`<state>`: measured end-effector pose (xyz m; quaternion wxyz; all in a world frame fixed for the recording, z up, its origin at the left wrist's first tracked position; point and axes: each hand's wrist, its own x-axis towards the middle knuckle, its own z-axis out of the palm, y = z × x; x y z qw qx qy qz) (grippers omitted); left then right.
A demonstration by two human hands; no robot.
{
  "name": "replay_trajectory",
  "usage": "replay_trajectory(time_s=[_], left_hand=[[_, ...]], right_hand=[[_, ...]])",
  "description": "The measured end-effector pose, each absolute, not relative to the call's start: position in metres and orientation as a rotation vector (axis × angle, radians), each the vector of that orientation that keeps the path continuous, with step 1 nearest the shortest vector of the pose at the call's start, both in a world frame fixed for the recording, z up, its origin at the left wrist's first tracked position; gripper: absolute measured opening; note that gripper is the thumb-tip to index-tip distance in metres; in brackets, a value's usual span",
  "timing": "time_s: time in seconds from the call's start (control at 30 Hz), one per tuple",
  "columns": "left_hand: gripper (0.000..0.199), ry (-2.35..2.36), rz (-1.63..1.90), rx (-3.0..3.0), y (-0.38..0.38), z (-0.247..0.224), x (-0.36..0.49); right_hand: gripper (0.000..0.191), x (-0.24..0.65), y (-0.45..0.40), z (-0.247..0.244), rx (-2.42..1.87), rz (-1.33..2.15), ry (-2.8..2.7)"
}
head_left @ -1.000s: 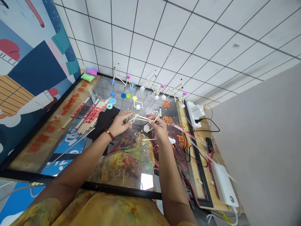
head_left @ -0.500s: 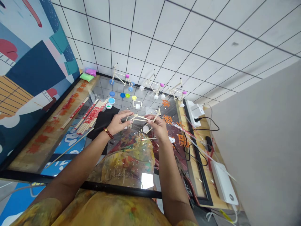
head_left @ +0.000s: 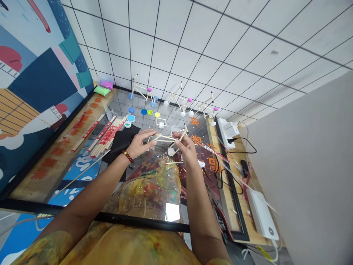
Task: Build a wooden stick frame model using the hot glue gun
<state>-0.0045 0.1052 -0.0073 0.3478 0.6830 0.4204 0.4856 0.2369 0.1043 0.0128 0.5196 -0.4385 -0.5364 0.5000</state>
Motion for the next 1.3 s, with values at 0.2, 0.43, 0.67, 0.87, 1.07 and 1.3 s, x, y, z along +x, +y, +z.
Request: replay_trajectory(time_s=[0.2, 0.43, 0.67, 0.87, 1.07, 1.3], left_hand=[[0.042, 1.130, 1.280, 1.779, 0.1078, -0.0118, -0.0031], [0.038, 1.123, 1.302, 1.784, 0.1098, -0.0145, -0.0023], [0.035, 1.122, 1.308, 1.786, 0.1099, -0.0135, -0.0028], [0.035, 1.113, 1.323, 1.778, 0.1104, -0.0144, -0.0023], [0.037, 1.123, 1.318, 1.760, 0.1097, -0.0137, -0.0023], [0.035, 1.129, 1.305, 1.742, 0.1092, -0.0122, -0.0015]], right_hand=[[0.031, 0.2374, 0.1043, 0.0114, -1.024, 1.183, -1.318], [0.029, 0.2362, 0.1033, 0.0091, -1.013, 1.180, -1.315], [0.032, 0.2351, 0.1024, 0.0085, -1.043, 1.179, -1.325], [0.038, 0.2359, 0.1017, 0.0088, -1.062, 1.173, -1.317], [0.039, 0.2375, 0.1018, 0.0095, -1.047, 1.162, -1.297], [0.044, 0.2387, 0.0984, 0.0145, -1.070, 1.150, -1.265]])
